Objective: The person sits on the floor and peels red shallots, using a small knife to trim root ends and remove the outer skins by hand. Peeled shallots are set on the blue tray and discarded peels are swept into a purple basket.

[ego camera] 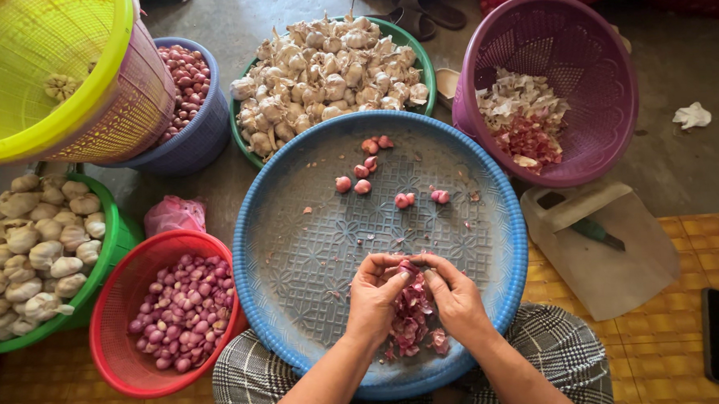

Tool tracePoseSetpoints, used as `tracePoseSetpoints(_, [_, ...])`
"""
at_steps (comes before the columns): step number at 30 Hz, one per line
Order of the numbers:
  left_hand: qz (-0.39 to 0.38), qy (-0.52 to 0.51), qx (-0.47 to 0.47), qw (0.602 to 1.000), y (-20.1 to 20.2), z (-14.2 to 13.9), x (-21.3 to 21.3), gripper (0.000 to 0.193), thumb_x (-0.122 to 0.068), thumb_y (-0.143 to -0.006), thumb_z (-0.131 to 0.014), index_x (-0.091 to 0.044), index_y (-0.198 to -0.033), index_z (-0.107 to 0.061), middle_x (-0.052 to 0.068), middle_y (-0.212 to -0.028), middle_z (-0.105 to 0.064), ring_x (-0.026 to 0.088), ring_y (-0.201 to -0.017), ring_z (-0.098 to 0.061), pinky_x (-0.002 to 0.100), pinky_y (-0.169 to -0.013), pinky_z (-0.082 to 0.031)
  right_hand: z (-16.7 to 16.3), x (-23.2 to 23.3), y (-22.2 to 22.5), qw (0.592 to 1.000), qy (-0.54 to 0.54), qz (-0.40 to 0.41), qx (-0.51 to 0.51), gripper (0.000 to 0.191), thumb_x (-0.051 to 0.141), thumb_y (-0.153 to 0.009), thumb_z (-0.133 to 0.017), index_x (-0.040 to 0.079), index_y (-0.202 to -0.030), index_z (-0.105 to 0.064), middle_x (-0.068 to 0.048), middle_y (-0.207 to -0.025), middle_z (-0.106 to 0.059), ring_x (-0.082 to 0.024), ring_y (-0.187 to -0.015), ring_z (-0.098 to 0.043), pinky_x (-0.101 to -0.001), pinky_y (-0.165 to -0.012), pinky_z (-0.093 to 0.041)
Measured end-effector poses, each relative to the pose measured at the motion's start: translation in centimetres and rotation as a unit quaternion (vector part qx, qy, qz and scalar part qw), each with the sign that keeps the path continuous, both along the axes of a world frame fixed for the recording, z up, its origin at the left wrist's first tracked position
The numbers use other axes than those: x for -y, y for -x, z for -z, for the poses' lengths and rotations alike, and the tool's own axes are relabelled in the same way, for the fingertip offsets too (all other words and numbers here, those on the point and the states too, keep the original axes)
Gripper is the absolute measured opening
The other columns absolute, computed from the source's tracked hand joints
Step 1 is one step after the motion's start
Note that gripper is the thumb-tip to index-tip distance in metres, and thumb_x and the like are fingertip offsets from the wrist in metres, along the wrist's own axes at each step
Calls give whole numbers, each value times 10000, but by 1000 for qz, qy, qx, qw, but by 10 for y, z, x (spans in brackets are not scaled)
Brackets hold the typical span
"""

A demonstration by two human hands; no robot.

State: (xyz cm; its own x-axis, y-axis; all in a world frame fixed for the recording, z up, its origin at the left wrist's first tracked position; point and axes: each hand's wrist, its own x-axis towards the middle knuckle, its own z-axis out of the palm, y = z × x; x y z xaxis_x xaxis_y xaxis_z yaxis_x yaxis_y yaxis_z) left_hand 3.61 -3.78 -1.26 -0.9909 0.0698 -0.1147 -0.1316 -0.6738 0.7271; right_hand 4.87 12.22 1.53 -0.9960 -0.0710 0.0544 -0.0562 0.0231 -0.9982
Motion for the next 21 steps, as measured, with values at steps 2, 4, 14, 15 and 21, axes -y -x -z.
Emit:
tracePoseSetpoints(2, [-1,-30,27,999,-1,-3,1,211,108,-902,-651,-7,-1076,-615,116,-1114,-705,183,-1012,-710,325,-951,-579,7,-4,3,999,-10,5,-42,276,97,-1043,-519,-1,-1240,-685,-73,-1219,-714,-133,-1186,-615,-289,-1036,-447])
tracePoseSetpoints(4, [0,-39,38,999,0,-7,2,207,106,-903,-628,3,-1082,-619,126,-1128,-704,189,-1022,-712,333,-958,-581,14,-8,6,994,71,-9,81,304,132,-1066,-537,18,-1301,-693,-60,-1073,-682,-131,-954,-557,-293,-857,-447])
tracePoseSetpoints(14, [24,-18,54,998,1,-3,1,175,28,-963,-651,-5,-1134,-637,104,-1062,-708,173,-976,-703,312,-896,-590,12,-8,6,987,115,-44,104,314,156,-1035,-524,25,-1286,-660,-36,-1147,-703,-94,-1060,-617,-262,-961,-488])
tracePoseSetpoints(15, [26,-38,56,997,1,-1,0,163,19,-969,-651,-5,-1129,-635,101,-1056,-709,172,-971,-703,313,-891,-592,11,-7,6,988,112,-39,98,312,155,-1039,-522,19,-1282,-662,-39,-1161,-701,-95,-1079,-615,-261,-980,-481])
tracePoseSetpoints(21, [8,-92,64,994,-3,0,-4,104,-9,-946,-658,-38,-1040,-626,84,-1024,-712,167,-932,-708,319,-848,-606,4,-4,3,994,79,-26,74,337,157,-1036,-553,15,-1326,-652,-50,-1149,-673,-92,-1039,-604,-253,-928,-480])
